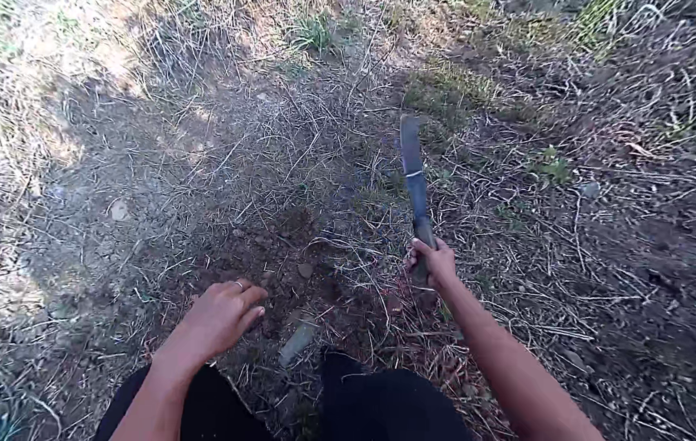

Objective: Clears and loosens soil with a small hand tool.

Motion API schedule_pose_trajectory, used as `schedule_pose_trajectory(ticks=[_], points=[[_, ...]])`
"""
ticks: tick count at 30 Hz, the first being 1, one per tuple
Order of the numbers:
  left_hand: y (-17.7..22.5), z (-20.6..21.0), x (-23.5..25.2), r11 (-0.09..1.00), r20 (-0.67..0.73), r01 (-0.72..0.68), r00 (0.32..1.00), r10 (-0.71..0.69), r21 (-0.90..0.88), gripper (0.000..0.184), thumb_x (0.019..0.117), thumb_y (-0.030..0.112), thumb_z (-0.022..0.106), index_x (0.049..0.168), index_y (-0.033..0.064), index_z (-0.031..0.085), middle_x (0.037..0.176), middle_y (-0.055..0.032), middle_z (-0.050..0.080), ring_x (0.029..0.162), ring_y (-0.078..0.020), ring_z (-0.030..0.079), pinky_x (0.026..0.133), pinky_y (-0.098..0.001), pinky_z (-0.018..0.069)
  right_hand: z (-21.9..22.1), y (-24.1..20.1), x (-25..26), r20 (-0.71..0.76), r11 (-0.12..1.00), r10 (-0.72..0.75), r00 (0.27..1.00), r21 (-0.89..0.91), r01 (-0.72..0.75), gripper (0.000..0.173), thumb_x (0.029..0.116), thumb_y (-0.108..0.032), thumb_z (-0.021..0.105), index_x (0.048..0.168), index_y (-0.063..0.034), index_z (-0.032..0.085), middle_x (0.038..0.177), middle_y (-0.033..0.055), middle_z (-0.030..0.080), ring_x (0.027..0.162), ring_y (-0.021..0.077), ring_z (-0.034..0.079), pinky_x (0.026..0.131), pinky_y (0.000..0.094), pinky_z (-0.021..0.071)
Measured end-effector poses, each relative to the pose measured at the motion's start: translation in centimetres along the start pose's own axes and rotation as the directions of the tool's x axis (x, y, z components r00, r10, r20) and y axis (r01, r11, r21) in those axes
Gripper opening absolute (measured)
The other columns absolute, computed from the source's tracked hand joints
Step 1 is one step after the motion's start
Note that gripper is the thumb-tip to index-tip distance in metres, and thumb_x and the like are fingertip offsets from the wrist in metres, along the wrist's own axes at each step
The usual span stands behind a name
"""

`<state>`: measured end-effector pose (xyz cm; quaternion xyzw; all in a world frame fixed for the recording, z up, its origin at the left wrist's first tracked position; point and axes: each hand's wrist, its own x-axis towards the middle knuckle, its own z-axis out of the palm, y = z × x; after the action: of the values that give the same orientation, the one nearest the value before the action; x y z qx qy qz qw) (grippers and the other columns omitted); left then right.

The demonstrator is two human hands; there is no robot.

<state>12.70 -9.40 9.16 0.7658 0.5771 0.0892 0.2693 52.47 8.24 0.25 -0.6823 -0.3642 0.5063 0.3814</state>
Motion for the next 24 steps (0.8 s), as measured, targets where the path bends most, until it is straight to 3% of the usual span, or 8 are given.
schedule_pose_trajectory(ticks=[4, 6, 8, 10, 12, 19, 22, 24], points=[[0.8, -0.3, 0.3, 1.0, 0.023, 0.015, 1.0, -0.015, -0.001, 0.031, 0.1043, 0.021, 0.059, 0.126, 0.0032, 0.07, 0.12, -0.0241, 0.069, 0.116, -0.0434, 0.065, 0.103, -0.0613, 0.0461, 6.4, 1.1, 3.3, -0.164, 0.945, -0.001, 0.986, 0.322, 0.054, 0.036, 0.1056, -0.024, 0.059, 0.133, -0.009, 0.042, 0.076, -0.0005, 0.051, 0.052, 0.0104, 0.057, 0.055, 0.0307, 0.0584], [1.1, -0.3, 0.4, 1.0, 0.036, 0.012, 0.999, -0.011, -0.007, 0.031, 0.1049, 0.022, 0.058, 0.127, 0.0029, 0.069, 0.122, -0.0244, 0.068, 0.118, -0.0435, 0.064, 0.104, -0.0612, 0.0458, 10.3, 4.9, 2.8, -0.096, 0.946, 0.084, 0.992, 0.32, -0.049, 0.038, 0.106, -0.017, 0.058, 0.137, -0.0052, 0.038, 0.074, 0.0035, 0.051, 0.051, 0.0135, 0.057, 0.053, 0.0328, 0.0586], [1.2, -0.2, 0.7, 1.0, 0.067, 0.017, 0.998, -0.016, -0.017, 0.032, 0.1056, 0.021, 0.057, 0.128, 0.002, 0.068, 0.124, -0.0249, 0.068, 0.119, -0.0435, 0.064, 0.105, -0.061, 0.0445, 11.7, 9.0, 1.4, 0.146, 0.974, 0.228, 0.963, -0.044, -0.224, 0.042, 0.1031, -0.007, 0.058, 0.14, 0.0029, 0.04, 0.074, 0.0052, 0.052, 0.052, 0.0126, 0.056, 0.054, 0.0301, 0.0566], [1.3, -0.2, 1.0, 0.999, 0.126, 0.05, 0.991, -0.047, -0.02, 0.034, 0.1066, 0.022, 0.055, 0.131, 0.0019, 0.067, 0.128, -0.0245, 0.066, 0.124, -0.0422, 0.061, 0.109, -0.0593, 0.0417, 11.7, 11.0, 0.3, 0.368, 0.855, 0.436, 0.821, -0.454, -0.251, 0.048, 0.1011, -0.01, 0.064, 0.143, -0.0013, 0.042, 0.075, 0.0032, 0.052, 0.053, 0.0121, 0.055, 0.055, 0.0301, 0.0547], [1.0, -0.4, 1.0, 0.997, 0.157, 0.071, 0.985, -0.069, -0.007, 0.034, 0.1068, 0.023, 0.055, 0.131, 0.0022, 0.066, 0.129, -0.0242, 0.066, 0.125, -0.0418, 0.061, 0.11, -0.0587, 0.0409, 12.6, 11.1, -1.5, 0.401, 0.808, 0.48, 0.78, -0.548, -0.216, 0.046, 0.1, -0.013, 0.067, 0.139, -0.0019, 0.045, 0.072, 0.0029, 0.052, 0.05, 0.0119, 0.054, 0.052, 0.0298, 0.0544], [0.6, -0.8, -0.7, 0.999, 0.045, 0.042, 0.998, -0.041, -0.011, 0.032, 0.1048, 0.022, 0.058, 0.128, 0.0025, 0.069, 0.12, -0.0242, 0.069, 0.117, -0.0426, 0.065, 0.105, -0.0603, 0.045, 7.1, 3.7, 0.1, 0.312, 0.888, 0.237, 0.92, -0.453, -0.075, 0.034, 0.1016, -0.012, 0.065, 0.129, 0.0047, 0.054, 0.071, 0.0019, 0.055, 0.051, 0.0088, 0.055, 0.054, 0.0269, 0.0547], [0.2, -0.7, -1.0, 1.0, 0.035, 0.015, 0.999, -0.014, -0.026, 0.031, 0.1046, 0.021, 0.058, 0.126, 0.0019, 0.069, 0.12, -0.0239, 0.069, 0.116, -0.0428, 0.065, 0.103, -0.0611, 0.0463, 6.4, 0.3, 2.5, 0.132, 0.976, 0.136, 0.982, -0.188, -0.11, 0.032, 0.1045, -0.014, 0.06, 0.13, 0.003, 0.05, 0.071, 0.0017, 0.053, 0.051, 0.0092, 0.055, 0.053, 0.0268, 0.0554], [-0.2, -0.5, -1.3, 0.999, 0.041, 0.025, 0.999, -0.023, -0.03, 0.031, 0.1046, 0.022, 0.058, 0.125, 0.0025, 0.069, 0.118, -0.0231, 0.07, 0.115, -0.0415, 0.066, 0.104, -0.0597, 0.0462, 7.7, -0.4, 4.3, 0.014, 0.995, 0.093, 0.996, 0.025, -0.094, 0.032, 0.1052, -0.018, 0.06, 0.131, -0.0038, 0.046, 0.073, 0.0006, 0.051, 0.051, 0.01, 0.055, 0.053, 0.0295, 0.0566]])
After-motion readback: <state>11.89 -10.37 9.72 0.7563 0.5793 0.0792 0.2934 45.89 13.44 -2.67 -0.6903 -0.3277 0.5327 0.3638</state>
